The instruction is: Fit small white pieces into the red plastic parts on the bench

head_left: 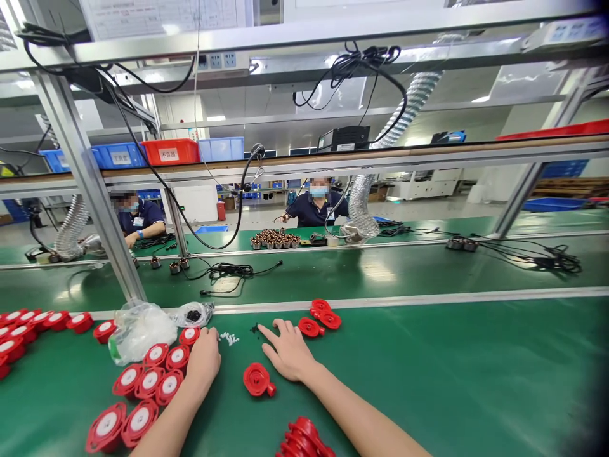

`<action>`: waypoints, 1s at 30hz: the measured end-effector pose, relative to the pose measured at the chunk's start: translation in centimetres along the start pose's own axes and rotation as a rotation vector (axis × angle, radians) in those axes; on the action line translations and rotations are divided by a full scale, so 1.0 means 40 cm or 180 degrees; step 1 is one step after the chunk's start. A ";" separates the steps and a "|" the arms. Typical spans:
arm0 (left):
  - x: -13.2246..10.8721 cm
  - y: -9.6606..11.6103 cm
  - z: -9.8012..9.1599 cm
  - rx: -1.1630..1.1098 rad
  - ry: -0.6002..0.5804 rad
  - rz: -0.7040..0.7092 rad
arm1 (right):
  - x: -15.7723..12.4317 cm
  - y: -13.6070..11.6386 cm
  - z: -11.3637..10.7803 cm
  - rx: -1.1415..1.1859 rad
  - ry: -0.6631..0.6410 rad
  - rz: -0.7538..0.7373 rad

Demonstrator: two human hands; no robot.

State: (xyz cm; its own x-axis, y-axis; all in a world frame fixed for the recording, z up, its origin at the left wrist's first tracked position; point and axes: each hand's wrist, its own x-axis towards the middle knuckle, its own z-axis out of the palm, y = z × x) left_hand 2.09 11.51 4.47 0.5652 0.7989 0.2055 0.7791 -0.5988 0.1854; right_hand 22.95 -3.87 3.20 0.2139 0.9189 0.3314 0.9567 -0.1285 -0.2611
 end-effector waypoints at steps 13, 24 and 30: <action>-0.003 0.022 -0.028 -0.0262 0.0098 -0.0048 | -0.007 -0.012 -0.012 0.0158 0.0290 0.0182; -0.016 0.047 -0.019 -0.1832 -0.0028 -0.0302 | -0.032 0.004 -0.002 0.1056 0.0376 0.0177; -0.060 0.148 0.030 -0.3559 -0.0929 -0.0304 | -0.029 -0.029 0.005 0.1785 0.0501 -0.0175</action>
State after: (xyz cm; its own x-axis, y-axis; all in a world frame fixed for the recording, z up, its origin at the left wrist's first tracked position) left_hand 5.67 6.09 3.94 0.6715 0.7387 -0.0575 0.2297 -0.1337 0.9640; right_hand 21.56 -4.71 2.94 0.2346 0.8468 0.4774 0.7258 0.1741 -0.6655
